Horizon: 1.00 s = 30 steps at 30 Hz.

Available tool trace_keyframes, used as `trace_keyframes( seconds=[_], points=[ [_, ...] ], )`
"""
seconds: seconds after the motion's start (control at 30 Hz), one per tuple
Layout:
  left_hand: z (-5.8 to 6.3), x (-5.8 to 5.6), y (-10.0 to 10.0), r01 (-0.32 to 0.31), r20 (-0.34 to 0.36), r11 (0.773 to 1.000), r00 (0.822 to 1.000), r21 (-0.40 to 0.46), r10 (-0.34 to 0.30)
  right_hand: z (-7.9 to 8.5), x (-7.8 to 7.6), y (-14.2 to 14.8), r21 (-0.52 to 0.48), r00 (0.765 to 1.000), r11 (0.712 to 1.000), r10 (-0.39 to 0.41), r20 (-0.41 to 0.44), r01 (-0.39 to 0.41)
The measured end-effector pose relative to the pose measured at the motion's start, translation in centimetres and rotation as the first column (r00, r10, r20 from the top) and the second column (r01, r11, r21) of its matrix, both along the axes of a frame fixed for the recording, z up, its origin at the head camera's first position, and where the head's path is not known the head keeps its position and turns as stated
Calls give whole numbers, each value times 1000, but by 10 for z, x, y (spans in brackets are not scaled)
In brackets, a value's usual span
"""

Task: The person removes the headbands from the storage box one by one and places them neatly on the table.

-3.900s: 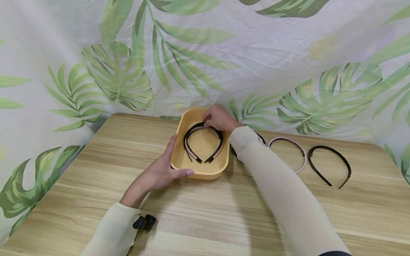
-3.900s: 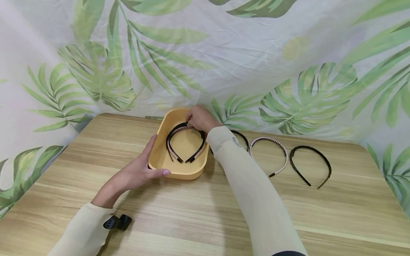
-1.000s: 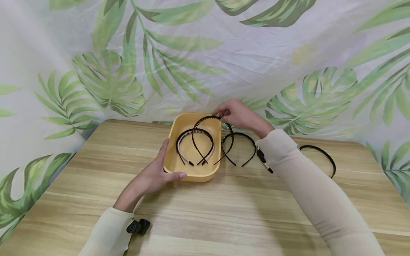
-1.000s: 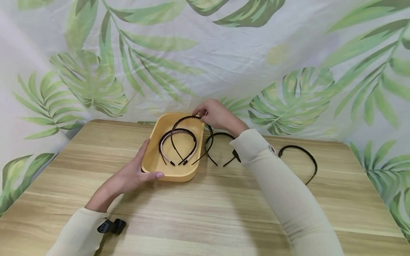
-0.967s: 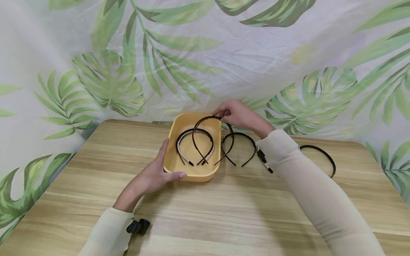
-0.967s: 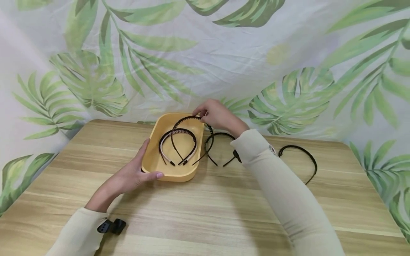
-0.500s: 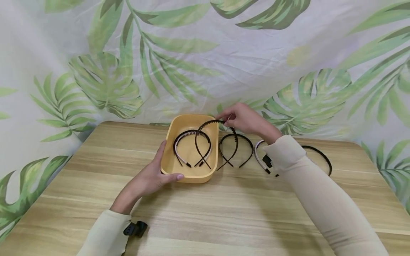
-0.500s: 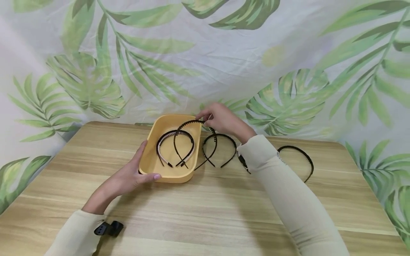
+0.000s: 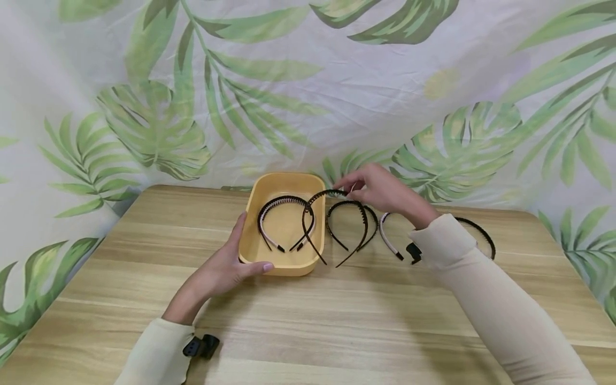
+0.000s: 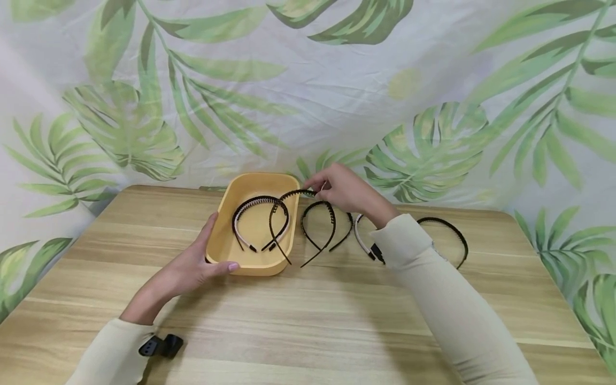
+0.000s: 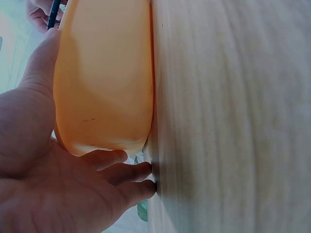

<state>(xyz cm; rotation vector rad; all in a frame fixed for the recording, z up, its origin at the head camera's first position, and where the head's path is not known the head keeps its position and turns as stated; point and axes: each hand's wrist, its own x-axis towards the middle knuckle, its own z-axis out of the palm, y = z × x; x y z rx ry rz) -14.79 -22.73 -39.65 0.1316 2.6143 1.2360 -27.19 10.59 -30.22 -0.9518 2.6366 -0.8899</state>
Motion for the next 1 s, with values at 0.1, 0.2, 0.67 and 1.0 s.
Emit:
trace_keyframes(
  seconds=[0.1,0.2,0.67,1.0],
  points=[
    [0,0,1,6,-13,1000,1000,5,-6,-3,3,5,5,1000,1000,-7,14,7],
    [0,-1,1,15,-29,1000,999,8,-15,-6,6,10,9,1000,1000,-9,19,9],
    [0,0,2,15,-31,1000,999,7,-14,-23,26,31,40,998,998,-41,56,39],
    [-1,0,0,15,-38,1000,999,6,-15,-44,37,36,66,1000,998,20,20,-21]
  ],
)
